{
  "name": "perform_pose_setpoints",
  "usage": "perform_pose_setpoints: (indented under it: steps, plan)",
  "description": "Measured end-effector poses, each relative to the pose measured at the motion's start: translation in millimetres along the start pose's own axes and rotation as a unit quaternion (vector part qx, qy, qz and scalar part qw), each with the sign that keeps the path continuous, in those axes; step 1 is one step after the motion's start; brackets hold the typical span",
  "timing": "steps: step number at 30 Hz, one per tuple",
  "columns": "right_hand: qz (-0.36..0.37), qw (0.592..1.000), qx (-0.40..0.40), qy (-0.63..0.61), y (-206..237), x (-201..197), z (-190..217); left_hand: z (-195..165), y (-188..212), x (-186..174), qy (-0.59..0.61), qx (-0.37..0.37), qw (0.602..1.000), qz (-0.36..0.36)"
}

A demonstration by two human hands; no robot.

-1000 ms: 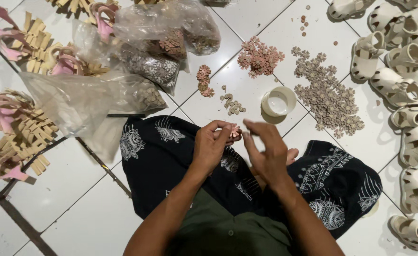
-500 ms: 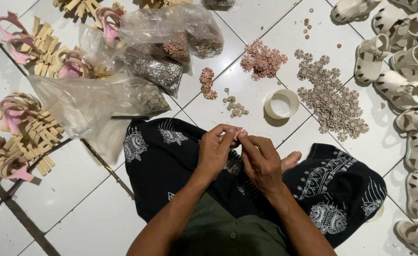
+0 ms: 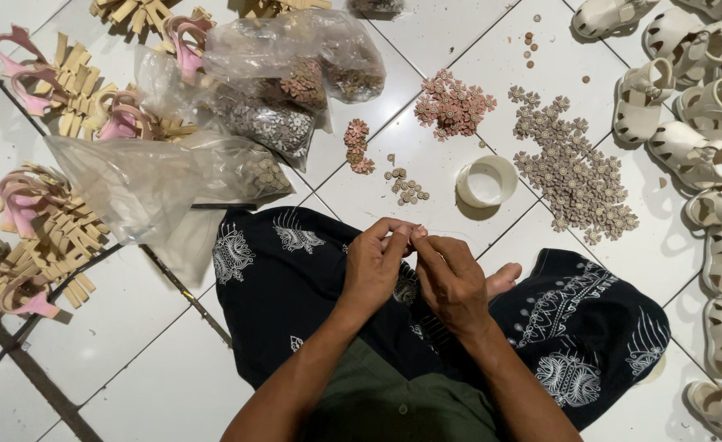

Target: The person sits on the floor and repeatedly picks up small flower-shaped pieces and round discs, presses them together by hand, and places the assembled units into a small white bowl. The person continues this repetitive assembly cycle throughout the clip.

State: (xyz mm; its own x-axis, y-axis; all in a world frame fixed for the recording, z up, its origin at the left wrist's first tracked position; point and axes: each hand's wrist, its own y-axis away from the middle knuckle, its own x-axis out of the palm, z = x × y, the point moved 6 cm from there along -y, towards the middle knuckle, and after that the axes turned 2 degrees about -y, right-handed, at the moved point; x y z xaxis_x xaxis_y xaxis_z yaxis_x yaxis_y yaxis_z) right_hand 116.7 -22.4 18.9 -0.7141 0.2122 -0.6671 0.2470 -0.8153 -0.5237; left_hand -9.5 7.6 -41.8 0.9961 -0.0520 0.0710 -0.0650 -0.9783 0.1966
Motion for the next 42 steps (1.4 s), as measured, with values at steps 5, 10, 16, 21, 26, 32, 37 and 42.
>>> perform_pose_setpoints:
  steps: [5, 10, 16, 21, 26, 32, 37, 42]
  plan:
    - [-0.017, 0.993, 0.054, -0.106, 11, 1, -14, 14, -5, -3, 0.083, -0.025, 0.996, -0.004]
    - [-0.062, 0.986, 0.098, -0.122, 32, -4, -28, 29, -8, -5, 0.141, -0.061, 0.988, -0.017]
    - [-0.078, 0.968, 0.199, -0.132, 43, 2, -65, 35, -8, -8, 0.127, -0.058, 0.99, -0.023]
    - [0.048, 0.939, 0.319, -0.119, 17, 53, -115, 40, -7, -22, 0.135, -0.07, 0.988, -0.038]
    - [0.108, 0.971, 0.204, -0.054, -32, 108, -120, 42, -5, -30, 0.16, -0.086, 0.982, -0.045]
    - [0.139, 0.986, 0.062, 0.068, -57, 131, -111, 42, 1, -40, 0.168, -0.102, 0.979, -0.063]
    - [0.175, 0.972, -0.038, 0.151, -53, 133, -103, 49, 2, -43, 0.161, -0.113, 0.978, -0.07]
    - [0.185, 0.977, 0.035, 0.1, -53, 139, -111, 48, 3, -42, 0.147, -0.121, 0.979, -0.067]
